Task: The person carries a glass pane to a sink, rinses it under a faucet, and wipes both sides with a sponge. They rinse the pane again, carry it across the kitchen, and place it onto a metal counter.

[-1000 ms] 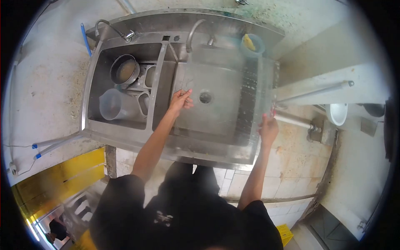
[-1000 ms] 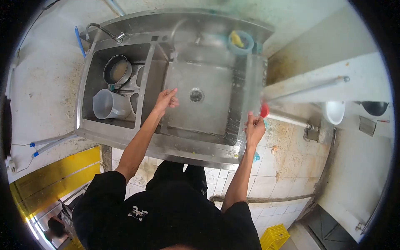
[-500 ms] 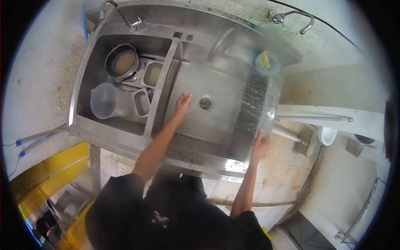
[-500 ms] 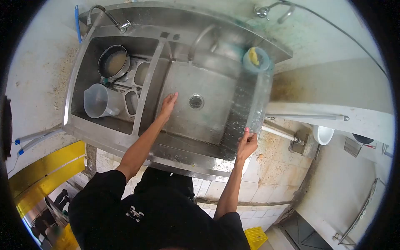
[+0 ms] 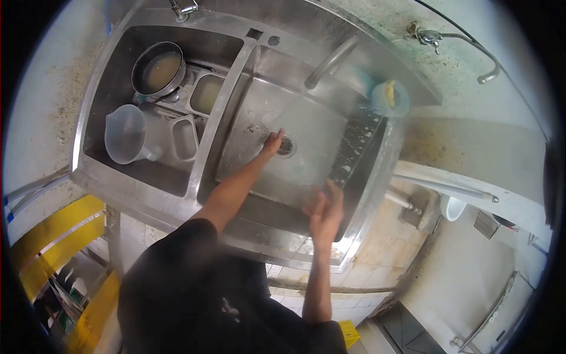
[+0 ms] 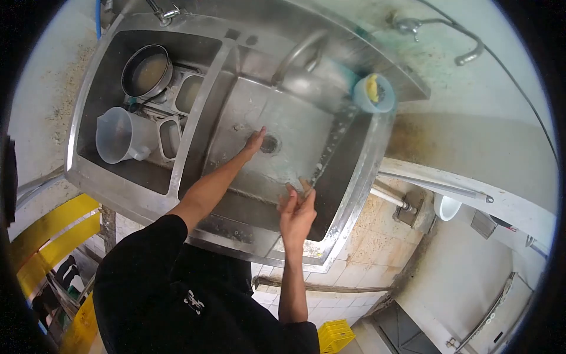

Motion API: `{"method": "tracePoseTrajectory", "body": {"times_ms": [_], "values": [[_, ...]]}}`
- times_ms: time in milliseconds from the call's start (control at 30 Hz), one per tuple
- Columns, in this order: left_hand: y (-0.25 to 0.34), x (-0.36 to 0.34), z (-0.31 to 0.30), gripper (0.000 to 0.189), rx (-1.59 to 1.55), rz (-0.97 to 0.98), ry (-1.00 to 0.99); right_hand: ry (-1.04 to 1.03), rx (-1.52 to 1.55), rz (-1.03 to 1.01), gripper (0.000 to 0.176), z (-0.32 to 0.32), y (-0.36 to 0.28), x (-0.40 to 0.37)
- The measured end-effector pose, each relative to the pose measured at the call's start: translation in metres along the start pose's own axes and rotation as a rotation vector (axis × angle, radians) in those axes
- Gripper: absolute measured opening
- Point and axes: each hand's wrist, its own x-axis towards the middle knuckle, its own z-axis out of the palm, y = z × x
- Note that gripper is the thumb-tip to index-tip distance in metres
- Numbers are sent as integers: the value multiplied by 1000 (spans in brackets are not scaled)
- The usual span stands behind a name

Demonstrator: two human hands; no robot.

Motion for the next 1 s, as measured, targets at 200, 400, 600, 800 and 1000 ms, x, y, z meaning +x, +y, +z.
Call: {"method": "tracePoseTrajectory", "body": {"times_ms": [200,400,600,800,1000], "values": [[-31,3,35,86,33,22,50,76,-266,-45,32,35,-12,9],[-66,31,66,86,89,44,-79,97,-349,-83,33,34,-20,26],[-52,31,67,74,-120,-43,-39,20,-314,-116,38,40,-31,36],[53,-40,12,59,-447,-48,-237,-248,-183,-173,65,51,-6,57],[120,-62,-35,73,-431,300,-458,-298,-139,-83,70,65,-4,64]]}}
